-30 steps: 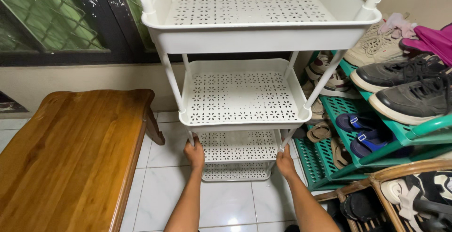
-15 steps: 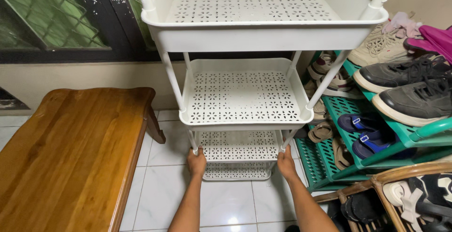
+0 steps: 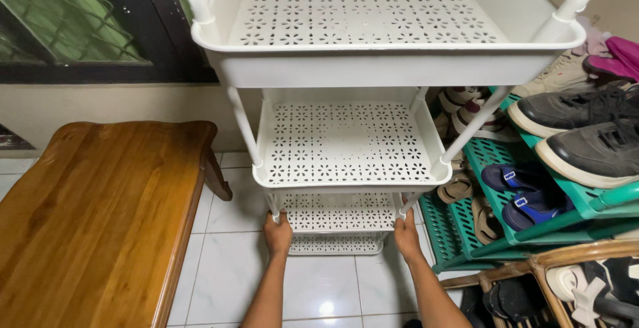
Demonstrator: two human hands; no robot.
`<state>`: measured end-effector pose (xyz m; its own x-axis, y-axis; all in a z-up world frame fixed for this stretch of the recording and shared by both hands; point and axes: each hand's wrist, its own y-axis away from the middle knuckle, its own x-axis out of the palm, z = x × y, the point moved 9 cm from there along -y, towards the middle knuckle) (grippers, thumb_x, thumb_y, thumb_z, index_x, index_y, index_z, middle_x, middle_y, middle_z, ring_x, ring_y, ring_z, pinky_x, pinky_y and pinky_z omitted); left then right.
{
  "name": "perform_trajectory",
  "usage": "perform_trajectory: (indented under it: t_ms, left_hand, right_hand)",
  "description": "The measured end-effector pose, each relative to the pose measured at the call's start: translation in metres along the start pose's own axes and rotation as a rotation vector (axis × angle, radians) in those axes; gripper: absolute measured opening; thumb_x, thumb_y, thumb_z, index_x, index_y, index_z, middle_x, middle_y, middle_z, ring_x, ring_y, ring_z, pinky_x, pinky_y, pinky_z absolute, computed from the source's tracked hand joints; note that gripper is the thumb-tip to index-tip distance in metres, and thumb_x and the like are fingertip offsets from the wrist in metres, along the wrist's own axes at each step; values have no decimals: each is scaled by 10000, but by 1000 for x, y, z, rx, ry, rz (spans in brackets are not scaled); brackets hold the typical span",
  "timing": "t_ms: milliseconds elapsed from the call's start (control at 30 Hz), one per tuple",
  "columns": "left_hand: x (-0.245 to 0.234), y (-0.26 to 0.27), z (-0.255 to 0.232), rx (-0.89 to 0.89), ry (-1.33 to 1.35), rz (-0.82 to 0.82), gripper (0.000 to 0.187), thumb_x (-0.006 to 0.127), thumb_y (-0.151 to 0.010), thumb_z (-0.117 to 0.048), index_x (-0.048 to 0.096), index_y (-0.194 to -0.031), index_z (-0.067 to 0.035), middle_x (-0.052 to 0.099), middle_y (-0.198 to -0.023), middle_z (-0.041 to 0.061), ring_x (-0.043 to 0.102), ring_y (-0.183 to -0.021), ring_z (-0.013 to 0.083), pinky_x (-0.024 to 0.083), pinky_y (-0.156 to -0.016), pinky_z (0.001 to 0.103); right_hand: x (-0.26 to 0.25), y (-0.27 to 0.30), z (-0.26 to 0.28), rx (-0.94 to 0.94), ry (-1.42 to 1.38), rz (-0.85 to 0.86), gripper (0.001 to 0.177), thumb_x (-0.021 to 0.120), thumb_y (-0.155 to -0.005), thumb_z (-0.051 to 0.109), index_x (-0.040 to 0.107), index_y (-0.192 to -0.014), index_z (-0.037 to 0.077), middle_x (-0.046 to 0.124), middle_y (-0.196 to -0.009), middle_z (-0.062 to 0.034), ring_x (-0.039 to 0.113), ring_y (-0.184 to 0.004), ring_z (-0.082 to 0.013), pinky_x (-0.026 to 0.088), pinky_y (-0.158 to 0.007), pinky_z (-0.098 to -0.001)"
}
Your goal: The person assembles a white plastic four-tier storage cart by hand, inserting trays into the frame and adjusting each level. The cart is positioned on a tiled floor next to a wooden bench and a green shoe rack.
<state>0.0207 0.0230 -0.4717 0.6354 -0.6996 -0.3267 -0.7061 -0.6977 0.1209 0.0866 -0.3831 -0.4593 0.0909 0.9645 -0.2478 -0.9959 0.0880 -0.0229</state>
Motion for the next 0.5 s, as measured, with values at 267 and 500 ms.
perform_trajectory:
  t_ms: [267,500]
  left_hand:
    - [-10,2,-6,19,-126,-35,353,608,-943,-344,679,-1156,-72,731,-1065,222,669,-1033,454,519,-883,509]
    - [-8,2,-12,18,-133,-23,363,601,-958,-344,663,-1184,-66,730,-1068,224,673,-1030,448,519,-883,504]
  right_hand:
    - [-2,35,-42,264,-48,-97,511,359,-1145,406,386,-1570,124,537,-1487,-171,517,-1338,-288,382,-1094,-398]
    - [15,69,-69,365,95,-70,678,558,-952,196,297,-1578,190,548,-1470,-136,627,-1242,-334,485,-1030,-419]
